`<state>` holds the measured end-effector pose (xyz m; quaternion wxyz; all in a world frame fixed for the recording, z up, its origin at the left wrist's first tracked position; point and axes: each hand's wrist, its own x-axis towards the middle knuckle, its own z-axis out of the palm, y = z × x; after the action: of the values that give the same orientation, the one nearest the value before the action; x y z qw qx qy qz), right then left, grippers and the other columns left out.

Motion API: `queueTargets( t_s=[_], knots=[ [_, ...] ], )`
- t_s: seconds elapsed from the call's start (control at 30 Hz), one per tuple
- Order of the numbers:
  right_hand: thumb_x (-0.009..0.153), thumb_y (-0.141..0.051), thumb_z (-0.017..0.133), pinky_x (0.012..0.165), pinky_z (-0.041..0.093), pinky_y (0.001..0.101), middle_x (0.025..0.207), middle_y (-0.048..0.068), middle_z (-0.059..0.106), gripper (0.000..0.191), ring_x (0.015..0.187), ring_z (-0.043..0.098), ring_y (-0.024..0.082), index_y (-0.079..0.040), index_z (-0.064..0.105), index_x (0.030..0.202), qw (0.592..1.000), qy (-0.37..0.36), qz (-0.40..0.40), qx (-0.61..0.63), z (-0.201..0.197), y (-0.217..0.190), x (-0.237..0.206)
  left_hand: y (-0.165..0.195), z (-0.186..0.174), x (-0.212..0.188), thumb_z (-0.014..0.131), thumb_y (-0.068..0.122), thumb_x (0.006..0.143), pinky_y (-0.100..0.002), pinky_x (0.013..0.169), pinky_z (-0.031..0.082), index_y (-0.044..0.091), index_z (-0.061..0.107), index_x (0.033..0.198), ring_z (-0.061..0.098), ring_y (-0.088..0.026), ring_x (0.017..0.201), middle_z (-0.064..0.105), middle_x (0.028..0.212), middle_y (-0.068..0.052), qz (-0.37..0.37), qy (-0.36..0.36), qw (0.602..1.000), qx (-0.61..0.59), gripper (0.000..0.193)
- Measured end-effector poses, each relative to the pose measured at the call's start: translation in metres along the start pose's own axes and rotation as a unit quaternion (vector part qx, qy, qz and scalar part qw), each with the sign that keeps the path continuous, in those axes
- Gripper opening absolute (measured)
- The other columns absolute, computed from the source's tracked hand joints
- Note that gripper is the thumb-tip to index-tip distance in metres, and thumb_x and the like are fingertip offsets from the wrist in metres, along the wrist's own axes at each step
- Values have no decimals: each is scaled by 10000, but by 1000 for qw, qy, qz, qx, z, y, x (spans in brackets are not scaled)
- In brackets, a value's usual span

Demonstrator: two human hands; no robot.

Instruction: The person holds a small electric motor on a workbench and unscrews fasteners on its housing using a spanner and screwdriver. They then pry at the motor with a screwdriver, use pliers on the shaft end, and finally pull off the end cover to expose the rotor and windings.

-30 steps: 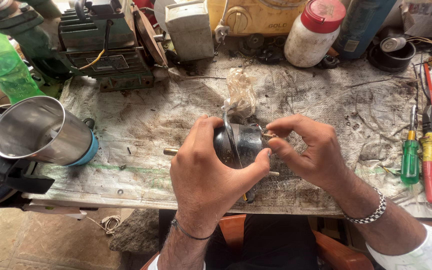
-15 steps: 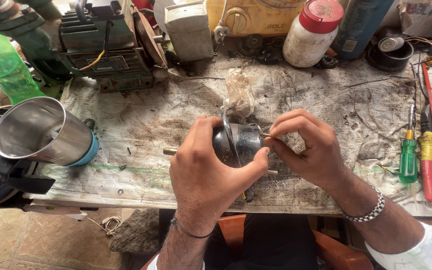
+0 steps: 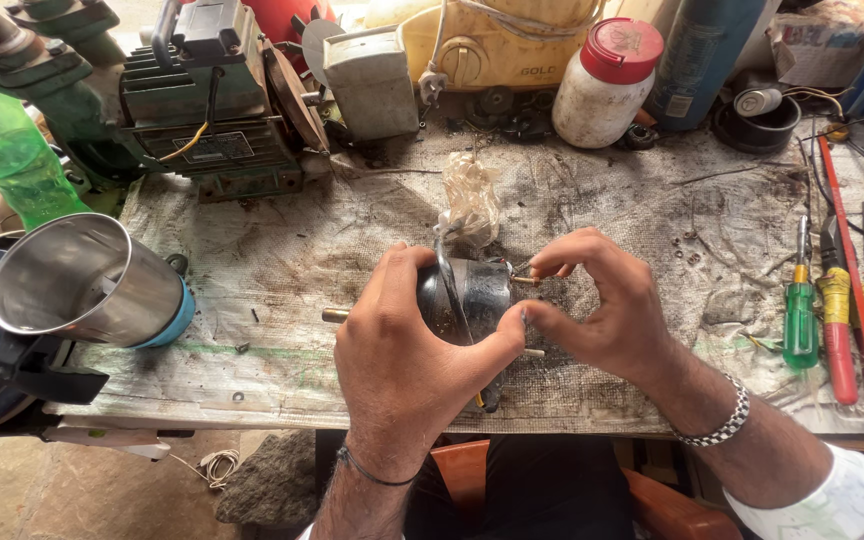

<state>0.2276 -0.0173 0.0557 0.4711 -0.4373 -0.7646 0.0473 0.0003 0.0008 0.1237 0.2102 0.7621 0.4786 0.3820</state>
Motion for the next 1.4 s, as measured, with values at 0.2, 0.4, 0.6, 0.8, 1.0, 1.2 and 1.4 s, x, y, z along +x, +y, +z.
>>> queueTargets(
  t_s=[0.2,0.4,0.6,0.8,1.0,1.2,1.4],
  knots=[
    [1037,-262,714,780,654,289,1021,72,701,173,946,730,156,-101,650,1035,1000,-19,-3,19,-1,0,2,0,1,2,821,491,693,-300,477,629,20,627,1050,731,-135,645,654,804,-56,-1,-1,1000,18,621],
    [936,-257,769,742,626,305,955,38,742,175,894,730,144,-116,690,1005,998,-30,13,-51,-3,-2,4,1,-1,1,814,493,704,-301,483,623,30,629,1037,734,-134,646,653,798,-49,-5,-6,1000,8,600],
    [914,-272,789,800,639,304,1023,99,723,316,941,727,179,-48,663,1098,1000,-12,-5,13,-4,-3,6,0,1,1,808,489,720,-290,474,629,29,625,1057,737,-132,672,651,819,-52,10,4,1000,2,599],
    [913,-205,797,731,650,273,945,74,752,197,872,761,153,-70,706,1023,999,-26,36,-15,-6,-7,5,1,1,0,811,491,710,-295,488,631,32,627,1057,742,-133,671,661,835,-50,11,11,1000,-1,604],
    [940,-273,759,738,643,288,938,93,729,238,866,742,173,-60,674,1004,1000,-1,-5,-7,-5,-4,6,1,1,1,817,502,713,-300,472,631,32,619,1048,740,-134,661,658,804,-54,-4,-11,1000,6,610],
    [955,-254,762,662,627,272,868,70,751,176,798,751,150,-86,709,946,1000,-8,16,-21,-7,-4,4,0,1,0,819,483,711,-299,489,633,18,624,1056,741,-141,667,655,830,-62,14,6,1000,8,611],
    [953,-317,752,706,633,275,914,80,700,296,835,718,150,-45,642,989,999,6,-33,35,-6,-1,8,-1,2,0,822,495,714,-299,481,637,18,626,1069,746,-147,677,659,821,-66,9,2,1000,-2,626]
  ],
)
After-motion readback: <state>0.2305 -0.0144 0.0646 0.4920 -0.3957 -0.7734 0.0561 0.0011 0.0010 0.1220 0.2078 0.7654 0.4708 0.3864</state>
